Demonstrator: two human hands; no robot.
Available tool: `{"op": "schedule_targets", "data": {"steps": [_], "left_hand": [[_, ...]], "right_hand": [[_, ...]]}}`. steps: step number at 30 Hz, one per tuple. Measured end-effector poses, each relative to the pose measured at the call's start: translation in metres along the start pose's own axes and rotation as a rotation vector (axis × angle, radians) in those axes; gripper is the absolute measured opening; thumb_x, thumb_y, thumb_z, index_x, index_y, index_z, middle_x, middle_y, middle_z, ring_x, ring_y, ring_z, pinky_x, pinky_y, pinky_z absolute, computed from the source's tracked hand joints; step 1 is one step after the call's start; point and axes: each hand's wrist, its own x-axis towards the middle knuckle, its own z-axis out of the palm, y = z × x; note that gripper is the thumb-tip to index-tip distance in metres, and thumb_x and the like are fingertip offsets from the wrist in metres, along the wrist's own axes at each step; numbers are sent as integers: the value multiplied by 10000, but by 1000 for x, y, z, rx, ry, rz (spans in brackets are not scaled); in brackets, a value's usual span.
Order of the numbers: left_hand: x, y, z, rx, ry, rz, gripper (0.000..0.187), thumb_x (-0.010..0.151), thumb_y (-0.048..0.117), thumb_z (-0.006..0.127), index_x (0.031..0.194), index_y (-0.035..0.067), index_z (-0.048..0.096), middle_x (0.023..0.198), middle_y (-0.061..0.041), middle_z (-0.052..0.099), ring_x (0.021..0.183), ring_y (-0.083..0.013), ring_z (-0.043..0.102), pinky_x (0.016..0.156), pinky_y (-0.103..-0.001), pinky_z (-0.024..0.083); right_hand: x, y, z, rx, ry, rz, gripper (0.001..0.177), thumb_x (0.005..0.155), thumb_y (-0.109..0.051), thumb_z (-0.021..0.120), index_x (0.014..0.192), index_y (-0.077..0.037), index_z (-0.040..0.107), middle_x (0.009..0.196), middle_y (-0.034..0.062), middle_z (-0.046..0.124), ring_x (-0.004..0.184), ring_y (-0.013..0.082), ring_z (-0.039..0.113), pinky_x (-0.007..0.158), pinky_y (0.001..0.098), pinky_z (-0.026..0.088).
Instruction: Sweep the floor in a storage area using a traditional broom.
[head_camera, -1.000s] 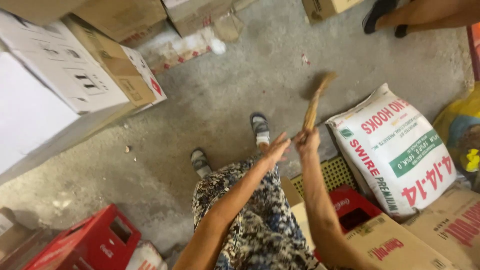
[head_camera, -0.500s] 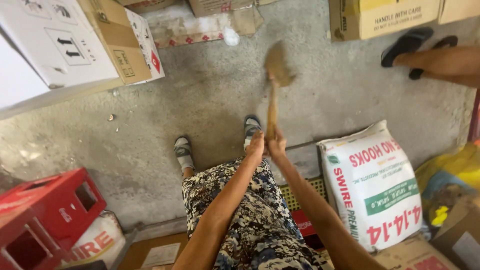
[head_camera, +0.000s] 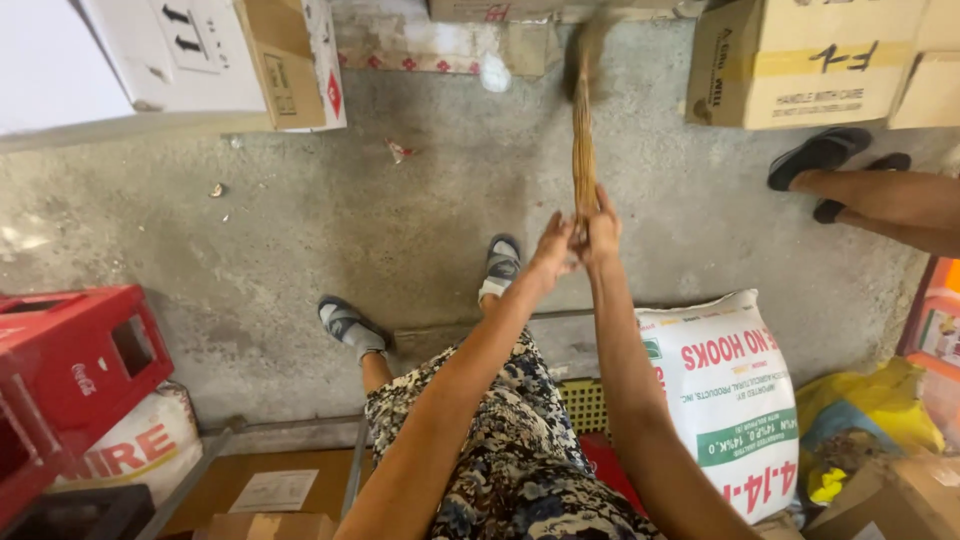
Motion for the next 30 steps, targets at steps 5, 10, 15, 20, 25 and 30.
{"op": "schedule_targets", "data": {"steps": [5,10,15,20,25,30], "left_hand": [[-19,44,-72,-42,163,89,709,1002,434,458,1628,286,158,1311,-44,598,1015,-208,641,824,-502,584],[-145,49,-96,-266,252,-99,493,1061,447,435,1413,103,476,1078,-119,634,950,-264,653,882,-481,572],[-150,-23,-108,-508,248,-189,527,1082,459,353,1333,55,580,1073,-170,660,941,-279,649,893,-493,575],[-114,-9,-107,-576,-4,16,567,1084,483,414,1460,80,547,1250,-167,685,1045,-271,689,844,-455,590],[-90,104,-126,-396,50,224,568,1016,502,495,1543,313,400,1308,-119,578,1060,-264,616,859,-531,559],[-51,88,-193,-331,159,307,586,1011,518,488,1540,319,334,1360,-48,545,1112,-227,597,837,-524,557]], "right_hand": [[98,97,75,-375,-178,-384,600,935,4,595,1510,-166,587,904,81,690,668,176,599,513,356,497],[-49,122,95,-1045,-172,-503,732,817,-49,706,1508,-200,516,1076,161,752,867,264,715,762,382,574],[-157,91,69,-783,-285,47,676,925,-4,610,1548,-232,478,1010,179,760,578,180,631,512,330,555],[-123,96,65,-968,-267,-642,594,930,-24,627,1497,-198,611,1063,90,781,720,77,687,567,244,554],[-49,31,190,-796,-321,-389,643,894,-47,632,1512,-203,552,845,93,735,512,134,578,420,309,484],[21,105,221,-915,-296,-298,719,827,-61,607,1502,-287,509,776,155,739,486,193,652,385,380,491]]}}
